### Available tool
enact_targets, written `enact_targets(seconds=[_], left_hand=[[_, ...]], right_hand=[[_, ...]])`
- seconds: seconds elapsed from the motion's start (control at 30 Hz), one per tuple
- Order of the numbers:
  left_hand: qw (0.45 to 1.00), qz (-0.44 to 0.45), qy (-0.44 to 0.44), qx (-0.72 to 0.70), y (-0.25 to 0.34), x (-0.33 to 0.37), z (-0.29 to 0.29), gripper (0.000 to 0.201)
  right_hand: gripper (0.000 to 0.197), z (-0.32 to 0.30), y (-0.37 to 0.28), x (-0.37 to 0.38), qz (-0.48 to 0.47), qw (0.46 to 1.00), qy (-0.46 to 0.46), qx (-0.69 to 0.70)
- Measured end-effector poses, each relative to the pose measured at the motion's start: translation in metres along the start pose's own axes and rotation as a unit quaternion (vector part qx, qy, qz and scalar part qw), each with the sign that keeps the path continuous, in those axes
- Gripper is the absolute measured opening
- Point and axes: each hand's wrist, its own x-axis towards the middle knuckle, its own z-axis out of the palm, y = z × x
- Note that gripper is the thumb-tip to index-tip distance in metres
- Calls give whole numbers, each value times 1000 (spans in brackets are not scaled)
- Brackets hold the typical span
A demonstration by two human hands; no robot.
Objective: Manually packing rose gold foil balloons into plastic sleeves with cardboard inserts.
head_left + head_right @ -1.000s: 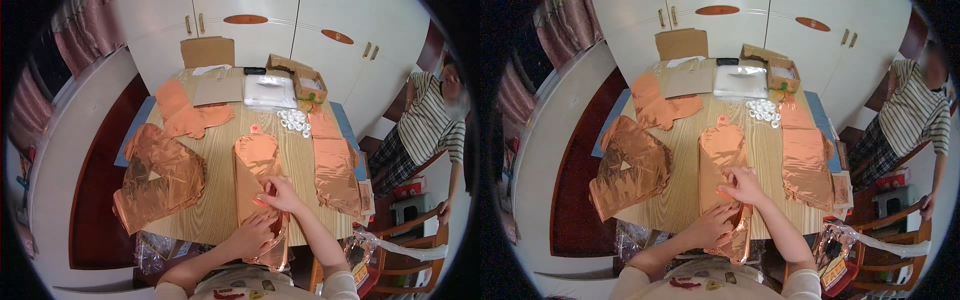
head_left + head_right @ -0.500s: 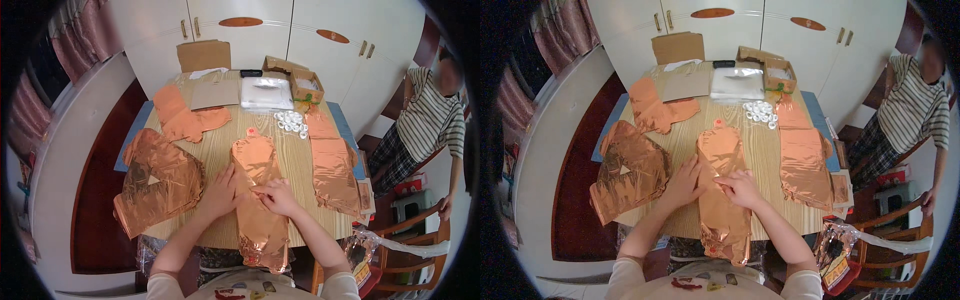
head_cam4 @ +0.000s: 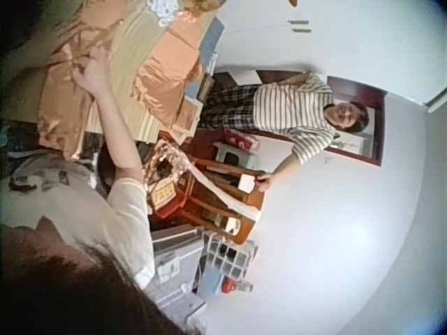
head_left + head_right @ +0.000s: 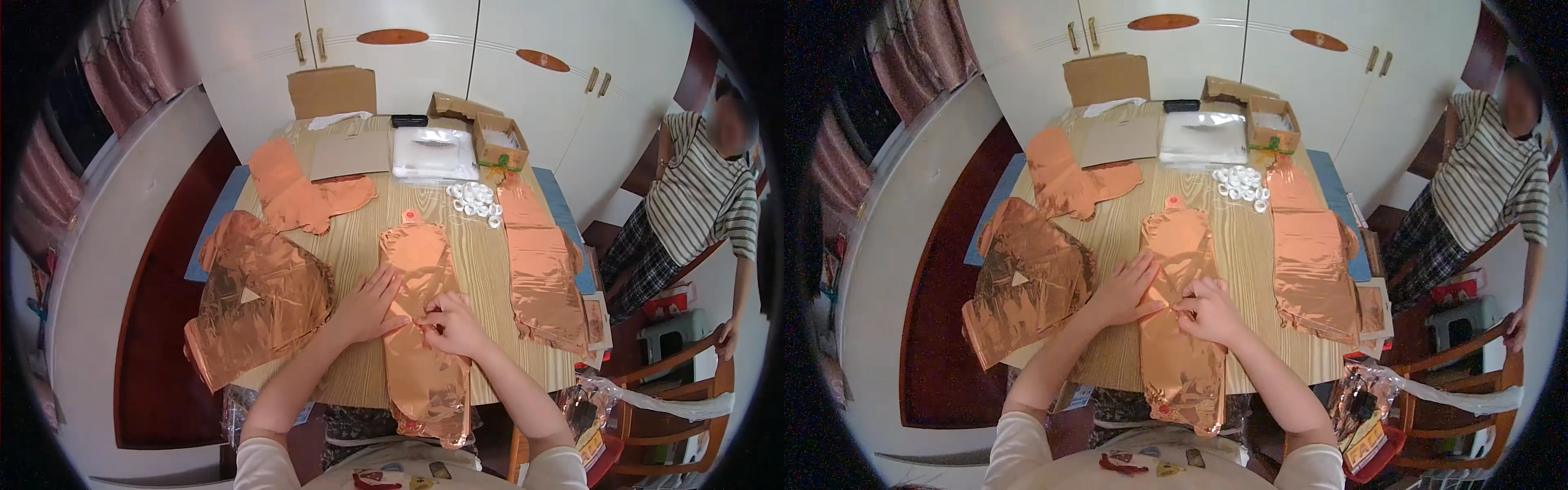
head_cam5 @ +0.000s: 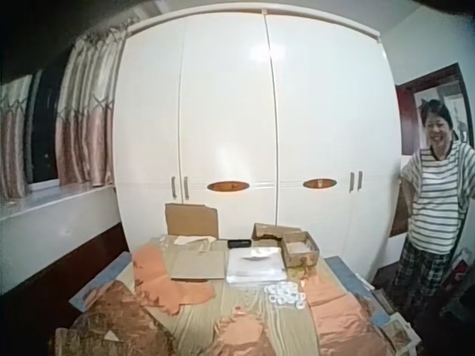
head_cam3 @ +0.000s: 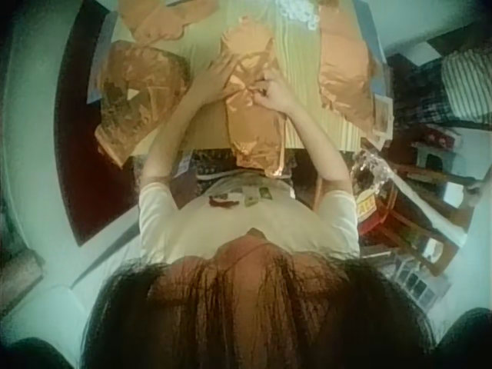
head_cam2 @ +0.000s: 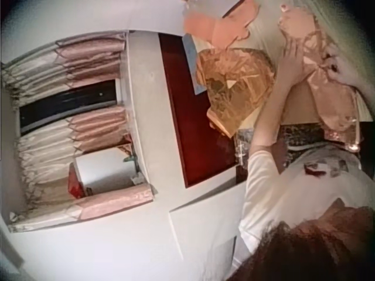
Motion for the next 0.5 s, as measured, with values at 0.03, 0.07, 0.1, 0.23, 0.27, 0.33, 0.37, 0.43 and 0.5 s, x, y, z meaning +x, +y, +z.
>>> enact_targets(seconds=[0.03,0.07,0.1,0.23,0.27,0.33,0.37,0.43,0.5], left_hand=[[1000,-8,-5,3,-2,1,0,89],[1000,-16,-11,5,-5,2,0,91],[1000,-22,-16,6,-8,4,-1,92],[996,-74,-58,2,-18,14,-7,100],[994,-88,-67,1,-21,16,-9,102],[991,-105,-77,5,-23,19,-11,106],[991,-111,-80,12,-23,20,-11,107],[991,-114,-72,19,-24,25,-11,109],[992,-113,-56,23,-22,22,-5,110]], right_hand=[[20,0,-1,1,-2,1000,1,1],[20,1,-1,2,-5,1000,1,3],[19,1,-1,1,-6,1000,2,2],[19,1,0,0,-1,1000,-4,3],[19,1,0,0,1,1000,-6,6],[18,1,0,1,7,1000,-10,13],[17,1,0,1,12,1000,-12,19],[17,-1,4,5,8,1000,-2,19],[19,-2,12,11,-9,1000,23,13]])
